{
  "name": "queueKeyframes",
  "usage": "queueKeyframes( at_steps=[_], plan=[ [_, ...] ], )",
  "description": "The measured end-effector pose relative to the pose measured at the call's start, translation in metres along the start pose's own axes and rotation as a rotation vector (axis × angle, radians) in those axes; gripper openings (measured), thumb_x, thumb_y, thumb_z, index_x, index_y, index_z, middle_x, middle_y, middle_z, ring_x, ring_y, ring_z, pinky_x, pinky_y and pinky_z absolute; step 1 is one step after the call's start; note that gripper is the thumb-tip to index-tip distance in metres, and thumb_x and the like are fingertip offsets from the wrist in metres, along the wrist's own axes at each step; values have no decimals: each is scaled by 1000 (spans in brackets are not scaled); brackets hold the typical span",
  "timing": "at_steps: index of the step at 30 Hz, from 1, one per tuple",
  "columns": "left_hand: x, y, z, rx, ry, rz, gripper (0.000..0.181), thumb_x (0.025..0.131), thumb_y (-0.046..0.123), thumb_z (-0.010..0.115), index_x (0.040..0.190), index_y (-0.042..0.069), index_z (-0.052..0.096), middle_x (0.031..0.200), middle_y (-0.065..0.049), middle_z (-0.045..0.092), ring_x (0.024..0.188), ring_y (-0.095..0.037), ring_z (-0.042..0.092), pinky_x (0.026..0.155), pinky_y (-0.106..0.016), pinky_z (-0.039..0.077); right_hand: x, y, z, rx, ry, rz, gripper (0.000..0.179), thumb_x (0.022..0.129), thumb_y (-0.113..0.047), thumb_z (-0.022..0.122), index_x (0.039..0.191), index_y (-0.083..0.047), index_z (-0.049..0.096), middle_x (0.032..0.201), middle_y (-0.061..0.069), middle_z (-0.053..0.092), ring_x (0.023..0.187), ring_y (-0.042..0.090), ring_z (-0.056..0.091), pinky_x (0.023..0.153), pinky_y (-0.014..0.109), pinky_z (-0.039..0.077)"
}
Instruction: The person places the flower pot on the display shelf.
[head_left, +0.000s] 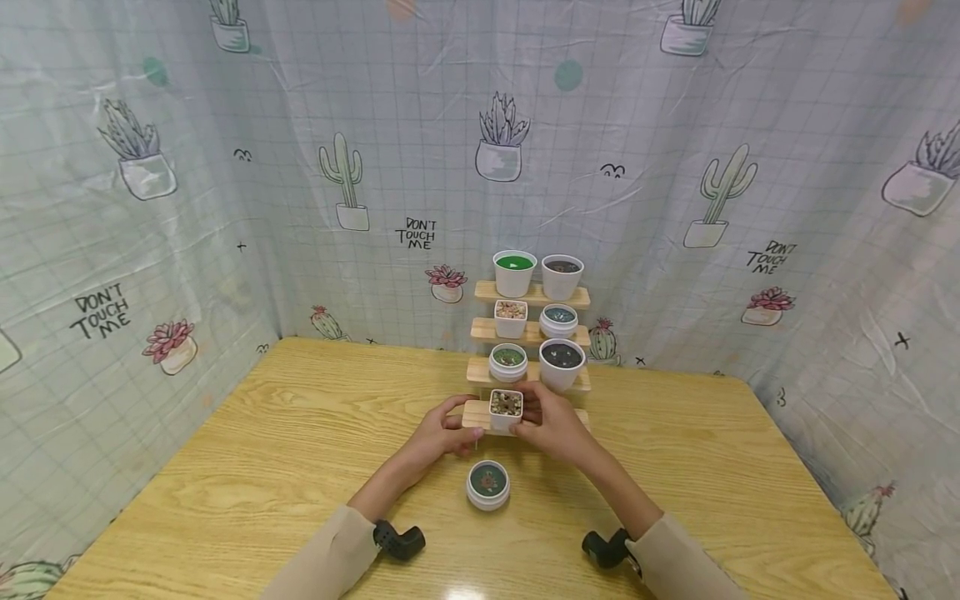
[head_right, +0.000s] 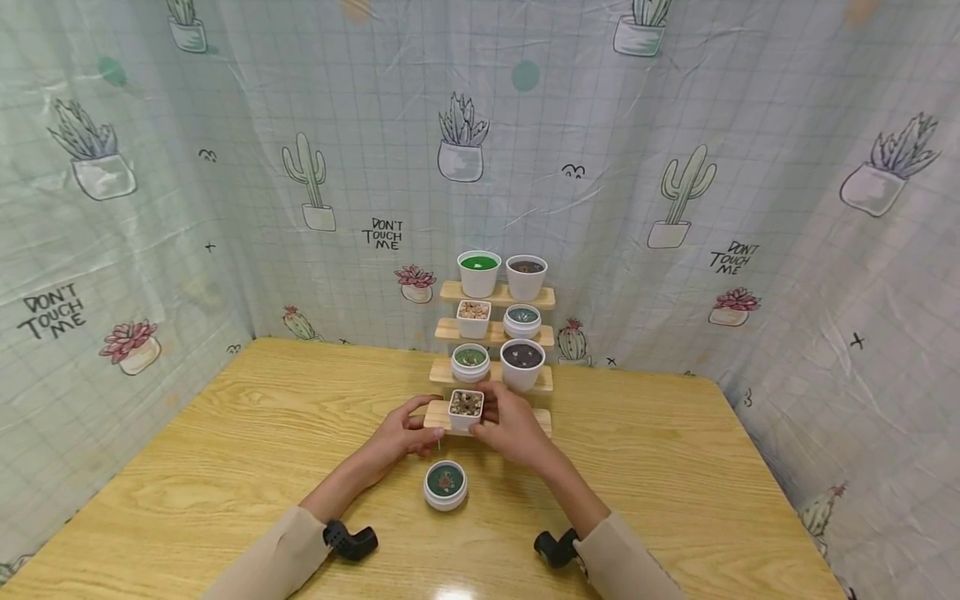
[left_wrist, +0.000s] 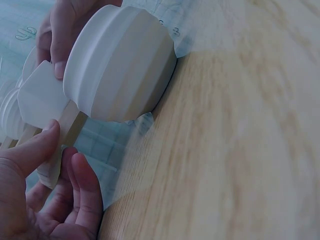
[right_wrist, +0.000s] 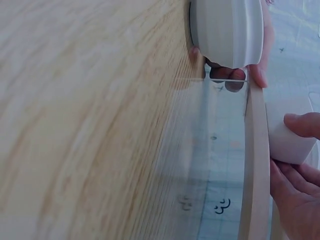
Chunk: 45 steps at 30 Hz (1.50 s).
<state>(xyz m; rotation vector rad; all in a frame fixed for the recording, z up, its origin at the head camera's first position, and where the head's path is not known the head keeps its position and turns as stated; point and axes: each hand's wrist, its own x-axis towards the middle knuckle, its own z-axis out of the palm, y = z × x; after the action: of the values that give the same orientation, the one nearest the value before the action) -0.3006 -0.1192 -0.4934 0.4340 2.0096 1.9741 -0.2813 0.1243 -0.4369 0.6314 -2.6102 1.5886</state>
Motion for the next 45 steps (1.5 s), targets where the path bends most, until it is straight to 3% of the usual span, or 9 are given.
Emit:
queueKeyframes(
  at_steps=[10, 18, 36, 42, 45],
  plan=[
    [1, -1, -1, -3, 1, -5, 69, 95, 17, 76, 155, 13, 42, 104, -4, 74, 80, -13, 65, 75, -30, 57, 0, -2, 4, -15, 37, 20, 56, 85, 4, 79, 135, 6, 54, 123, 24, 65, 112, 33, 70, 94, 36, 59],
    [2, -1, -1, -10, -1, 1, 69, 95, 16, 76, 155, 11, 41, 102, -3, 74, 79, -13, 65, 75, -30, 57, -3, -6, 7, 43, 66, 49, 58, 85, 8, 77, 136, 4, 50, 124, 24, 65, 114, 34, 70, 94, 34, 59],
    [2, -3, -2, 0, 4, -11, 69, 94, 17, 77, 154, 14, 43, 99, -2, 73, 81, -14, 67, 73, -29, 56, -11, -5, 2, 36, 66, 9, 61, 85, 2, 79, 138, 5, 49, 127, 26, 63, 119, 38, 66, 100, 41, 57],
    [2, -3, -1, 2, 3, -7, 70, 94, 17, 78, 154, 13, 43, 100, -2, 74, 80, -14, 66, 73, -29, 56, -22, -6, -4, -14, 68, 38, 58, 84, 1, 81, 134, 5, 51, 127, 24, 64, 118, 38, 68, 100, 39, 57],
    [2, -2, -2, 7, 5, -6, 70, 94, 18, 78, 154, 13, 43, 101, -2, 74, 81, -14, 66, 73, -29, 56, -30, -7, -9, -83, 47, 1, 55, 85, 0, 82, 131, 5, 52, 122, 22, 66, 113, 36, 69, 97, 38, 58]
  ],
)
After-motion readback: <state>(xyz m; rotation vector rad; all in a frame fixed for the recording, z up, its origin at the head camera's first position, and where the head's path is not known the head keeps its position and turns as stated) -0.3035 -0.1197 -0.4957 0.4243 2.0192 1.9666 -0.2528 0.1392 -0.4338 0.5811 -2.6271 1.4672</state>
